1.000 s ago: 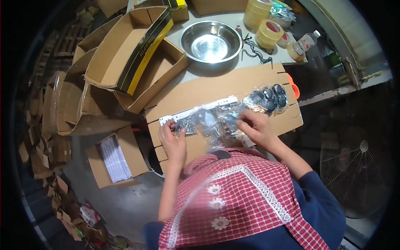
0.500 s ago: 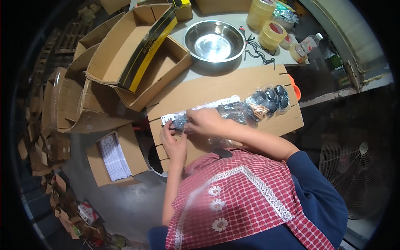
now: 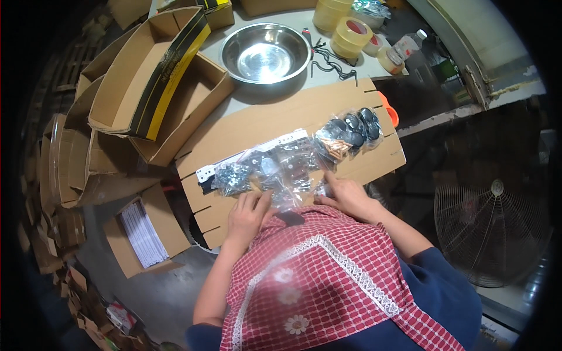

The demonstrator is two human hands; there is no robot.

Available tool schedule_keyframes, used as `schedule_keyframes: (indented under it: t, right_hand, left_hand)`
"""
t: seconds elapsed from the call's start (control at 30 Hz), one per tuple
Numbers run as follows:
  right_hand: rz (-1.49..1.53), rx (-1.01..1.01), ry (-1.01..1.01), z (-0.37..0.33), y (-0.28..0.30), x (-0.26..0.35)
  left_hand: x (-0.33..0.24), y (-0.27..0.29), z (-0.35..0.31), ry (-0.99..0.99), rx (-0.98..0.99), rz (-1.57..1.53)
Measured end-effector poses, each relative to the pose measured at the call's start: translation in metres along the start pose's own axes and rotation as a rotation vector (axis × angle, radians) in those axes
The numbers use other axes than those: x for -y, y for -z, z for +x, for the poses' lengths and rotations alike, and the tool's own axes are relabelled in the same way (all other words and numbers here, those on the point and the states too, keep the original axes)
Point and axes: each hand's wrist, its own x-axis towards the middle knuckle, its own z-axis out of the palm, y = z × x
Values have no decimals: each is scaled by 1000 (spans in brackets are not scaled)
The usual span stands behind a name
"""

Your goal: The person packages metal furniture hardware. They place drawer slides and small bags of components onto a cardboard sleeve, fold the cardboard, and seal it using a tape dispenser.

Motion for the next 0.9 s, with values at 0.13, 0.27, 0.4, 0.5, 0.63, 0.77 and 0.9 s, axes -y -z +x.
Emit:
schedule_keyframes:
  t: [0.13,0.27,0.4,0.5,0.63,0.77,0.9]
  right_hand:
    - [159,-88,-17,1,10,17]
    - [254,-501,181,22,41,38]
    - [185,-623,298,47,56,58]
    - [166,-554,446,67,53,80]
    - [119,-527,639,99,42,105]
    - [-163,-416,695,130,17,93]
    - [-13,-459,757,124,26,73]
  left_hand:
    - [2,-3,16,-118,74,9]
    - [2,-10,30,-236,160,28]
    - [-1,-10,41,-310,361,40]
    - [-5,-17,37,-217,432,-2]
    - [-11,-20,30,-98,476,59]
    - [3,-25,17,-225,204,-70]
    - [-1,-15,17,-115,-30,-191]
